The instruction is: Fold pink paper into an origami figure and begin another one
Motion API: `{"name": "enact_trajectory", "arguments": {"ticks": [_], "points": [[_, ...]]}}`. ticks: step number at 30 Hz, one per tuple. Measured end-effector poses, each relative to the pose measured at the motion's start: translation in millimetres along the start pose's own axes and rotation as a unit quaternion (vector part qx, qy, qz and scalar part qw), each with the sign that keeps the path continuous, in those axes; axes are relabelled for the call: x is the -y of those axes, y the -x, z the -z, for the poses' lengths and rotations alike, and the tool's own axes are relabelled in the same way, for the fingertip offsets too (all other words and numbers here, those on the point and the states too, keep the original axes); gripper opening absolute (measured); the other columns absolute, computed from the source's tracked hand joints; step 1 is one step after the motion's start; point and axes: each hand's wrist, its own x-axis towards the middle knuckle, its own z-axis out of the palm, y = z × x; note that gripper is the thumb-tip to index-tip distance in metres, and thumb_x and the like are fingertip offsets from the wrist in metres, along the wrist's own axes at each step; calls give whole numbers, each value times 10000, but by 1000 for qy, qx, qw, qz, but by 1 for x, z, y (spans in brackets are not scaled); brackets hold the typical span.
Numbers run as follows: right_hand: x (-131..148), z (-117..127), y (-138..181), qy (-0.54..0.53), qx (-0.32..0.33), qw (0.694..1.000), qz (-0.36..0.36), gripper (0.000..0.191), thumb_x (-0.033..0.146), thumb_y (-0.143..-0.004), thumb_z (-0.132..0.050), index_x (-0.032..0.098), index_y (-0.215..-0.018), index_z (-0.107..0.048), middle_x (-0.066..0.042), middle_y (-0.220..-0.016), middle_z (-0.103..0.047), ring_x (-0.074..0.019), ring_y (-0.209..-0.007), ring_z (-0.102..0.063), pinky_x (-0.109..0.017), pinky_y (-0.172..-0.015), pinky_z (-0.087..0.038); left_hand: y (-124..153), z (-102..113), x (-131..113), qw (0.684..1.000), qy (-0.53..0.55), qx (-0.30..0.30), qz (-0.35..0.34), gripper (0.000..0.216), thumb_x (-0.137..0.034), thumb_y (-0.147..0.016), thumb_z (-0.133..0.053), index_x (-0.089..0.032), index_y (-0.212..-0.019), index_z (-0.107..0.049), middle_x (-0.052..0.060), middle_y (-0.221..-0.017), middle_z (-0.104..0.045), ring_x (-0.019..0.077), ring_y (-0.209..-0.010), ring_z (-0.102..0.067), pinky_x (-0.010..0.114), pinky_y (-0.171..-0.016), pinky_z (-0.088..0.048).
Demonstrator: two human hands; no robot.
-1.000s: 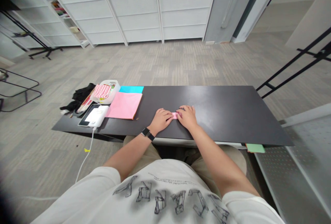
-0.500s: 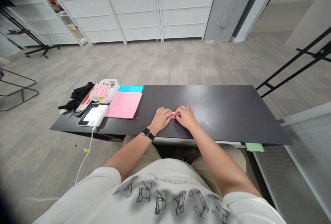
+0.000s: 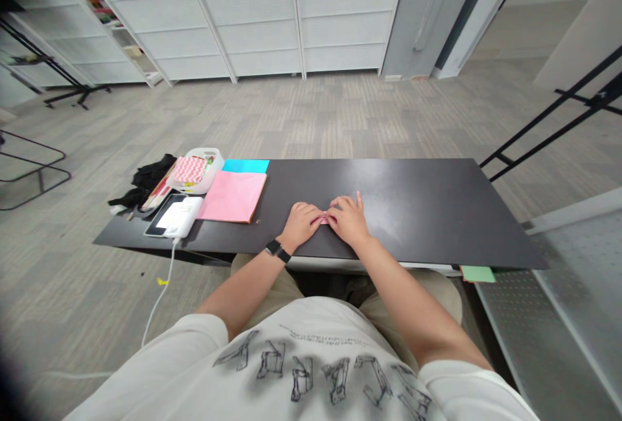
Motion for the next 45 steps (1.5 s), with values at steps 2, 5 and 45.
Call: {"name": "enact_trajectory", "arguments": {"ticks": [2,5,45], "points": [[5,7,-2,-9,-27,1000,12,95,277,-953,-712,313,-994,-789,-55,-1241,-710,-305,-1254,-592,-712,-1297,-136,0,3,0,999,20,-23,17,162,-288,-1049,-616,-256,-1040,-775,47,-1030,-782,229,-1012,-668,431,-1018,-443],[7,18,-4,-59,-114,991,-27,333,330,-982,-679,287,-1312,-688,-105,-1334,-676,-315,-1307,-584,-672,-1279,-258,-5,10,2,986,102,-103,81,132,-262,-1027,-648,-248,-995,-775,40,-1032,-787,213,-1003,-689,385,-959,-483],[-12,-32,-66,-178,-186,962,-90,187,308,-993,-582,276,-1041,-760,-108,-1147,-728,-284,-1155,-671,-481,-1077,-529,-75,-34,39,735,633,-137,202,380,-411,-793,-917,-177,-1071,-807,76,-1104,-806,204,-1015,-733,379,-1041,-554]]}}
